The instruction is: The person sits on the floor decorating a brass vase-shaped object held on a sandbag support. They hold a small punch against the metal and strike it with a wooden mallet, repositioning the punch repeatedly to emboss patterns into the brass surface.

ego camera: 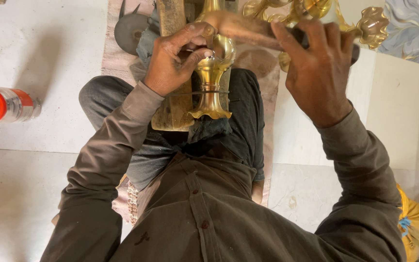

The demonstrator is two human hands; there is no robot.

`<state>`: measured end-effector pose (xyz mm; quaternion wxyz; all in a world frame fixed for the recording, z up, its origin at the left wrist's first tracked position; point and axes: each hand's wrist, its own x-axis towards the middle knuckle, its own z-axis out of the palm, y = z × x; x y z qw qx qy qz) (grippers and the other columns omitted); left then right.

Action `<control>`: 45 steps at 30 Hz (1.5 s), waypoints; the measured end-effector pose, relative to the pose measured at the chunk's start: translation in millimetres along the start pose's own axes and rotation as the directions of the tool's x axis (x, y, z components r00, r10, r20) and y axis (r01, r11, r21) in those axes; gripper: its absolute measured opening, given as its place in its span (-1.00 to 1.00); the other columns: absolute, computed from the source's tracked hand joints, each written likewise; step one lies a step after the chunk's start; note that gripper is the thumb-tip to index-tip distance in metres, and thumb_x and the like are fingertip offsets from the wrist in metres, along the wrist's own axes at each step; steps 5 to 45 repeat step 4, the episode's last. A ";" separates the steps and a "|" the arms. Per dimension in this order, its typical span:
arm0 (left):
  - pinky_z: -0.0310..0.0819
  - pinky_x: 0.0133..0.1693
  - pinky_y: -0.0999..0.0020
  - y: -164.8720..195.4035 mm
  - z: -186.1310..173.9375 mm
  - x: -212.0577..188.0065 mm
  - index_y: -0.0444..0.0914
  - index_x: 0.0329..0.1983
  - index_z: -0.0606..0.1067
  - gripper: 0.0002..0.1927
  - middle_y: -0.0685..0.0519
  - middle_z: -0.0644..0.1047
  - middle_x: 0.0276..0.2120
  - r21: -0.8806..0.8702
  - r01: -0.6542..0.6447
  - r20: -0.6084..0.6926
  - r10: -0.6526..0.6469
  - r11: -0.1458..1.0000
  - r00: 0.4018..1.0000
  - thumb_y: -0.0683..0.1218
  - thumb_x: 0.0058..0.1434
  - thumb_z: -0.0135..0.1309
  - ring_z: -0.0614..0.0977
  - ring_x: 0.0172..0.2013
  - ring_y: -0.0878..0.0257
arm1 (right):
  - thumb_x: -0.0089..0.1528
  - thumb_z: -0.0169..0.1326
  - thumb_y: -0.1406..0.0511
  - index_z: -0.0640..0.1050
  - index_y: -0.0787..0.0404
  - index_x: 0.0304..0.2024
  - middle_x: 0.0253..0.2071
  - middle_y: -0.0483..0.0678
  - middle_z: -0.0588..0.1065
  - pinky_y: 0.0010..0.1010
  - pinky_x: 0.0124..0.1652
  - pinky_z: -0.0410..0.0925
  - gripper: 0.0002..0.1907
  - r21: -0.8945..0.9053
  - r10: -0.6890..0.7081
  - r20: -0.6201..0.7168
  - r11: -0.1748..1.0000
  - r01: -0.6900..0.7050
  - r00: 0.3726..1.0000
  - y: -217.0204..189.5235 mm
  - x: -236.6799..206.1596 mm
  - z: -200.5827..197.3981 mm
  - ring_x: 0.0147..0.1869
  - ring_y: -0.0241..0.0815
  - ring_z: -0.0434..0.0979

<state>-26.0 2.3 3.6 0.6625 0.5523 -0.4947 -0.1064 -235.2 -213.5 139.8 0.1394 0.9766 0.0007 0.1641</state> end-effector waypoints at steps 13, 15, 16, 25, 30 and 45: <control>0.75 0.01 0.34 4.0 1.2 -2.9 -0.25 0.35 0.41 -0.51 -0.05 0.68 -0.11 0.028 0.004 -0.017 -0.003 1.000 1.000 -0.30 0.40 0.28 0.76 -0.07 0.23 | 0.38 0.04 0.55 0.37 0.08 0.51 0.13 0.06 0.38 -0.04 0.10 0.35 -0.35 0.289 0.079 -0.035 0.955 -0.066 0.996 -5.1 7.0 -29.3 0.15 0.00 0.41; 0.75 0.01 0.34 4.0 1.2 -2.9 -0.25 0.35 0.41 -0.51 -0.05 0.68 -0.11 0.028 0.004 -0.017 -0.003 1.000 1.000 -0.30 0.40 0.28 0.76 -0.07 0.23 | 0.38 0.04 0.55 0.37 0.08 0.51 0.13 0.06 0.38 -0.04 0.10 0.35 -0.35 0.289 0.079 -0.035 0.955 -0.066 0.996 -5.1 7.0 -29.3 0.15 0.00 0.41; 0.75 0.01 0.34 4.0 1.2 -2.9 -0.25 0.35 0.41 -0.51 -0.05 0.68 -0.11 0.028 0.004 -0.017 -0.003 1.000 1.000 -0.30 0.40 0.28 0.76 -0.07 0.23 | 0.38 0.04 0.55 0.37 0.08 0.51 0.13 0.06 0.38 -0.04 0.10 0.35 -0.35 0.289 0.079 -0.035 0.955 -0.066 0.996 -5.1 7.0 -29.3 0.15 0.00 0.41; 0.75 0.01 0.34 4.0 1.2 -2.9 -0.25 0.35 0.41 -0.51 -0.05 0.68 -0.11 0.028 0.004 -0.017 -0.003 1.000 1.000 -0.30 0.40 0.28 0.76 -0.07 0.23 | 0.38 0.04 0.55 0.37 0.08 0.51 0.13 0.06 0.38 -0.04 0.10 0.35 -0.35 0.289 0.079 -0.035 0.955 -0.066 0.996 -5.1 7.0 -29.3 0.15 0.00 0.41; 0.75 0.01 0.34 4.0 1.2 -2.9 -0.25 0.35 0.41 -0.51 -0.05 0.68 -0.11 0.028 0.004 -0.017 -0.003 1.000 1.000 -0.30 0.40 0.28 0.76 -0.07 0.23 | 0.38 0.04 0.55 0.37 0.08 0.51 0.13 0.06 0.38 -0.04 0.10 0.35 -0.35 0.289 0.079 -0.035 0.955 -0.066 0.996 -5.1 7.0 -29.3 0.15 0.00 0.41; 0.75 0.01 0.34 4.0 1.2 -2.9 -0.25 0.35 0.41 -0.51 -0.05 0.68 -0.11 0.028 0.004 -0.017 -0.003 1.000 1.000 -0.30 0.40 0.28 0.76 -0.07 0.23 | 0.38 0.04 0.55 0.37 0.08 0.51 0.13 0.06 0.38 -0.04 0.10 0.35 -0.35 0.289 0.079 -0.035 0.955 -0.066 0.996 -5.1 7.0 -29.3 0.15 0.00 0.41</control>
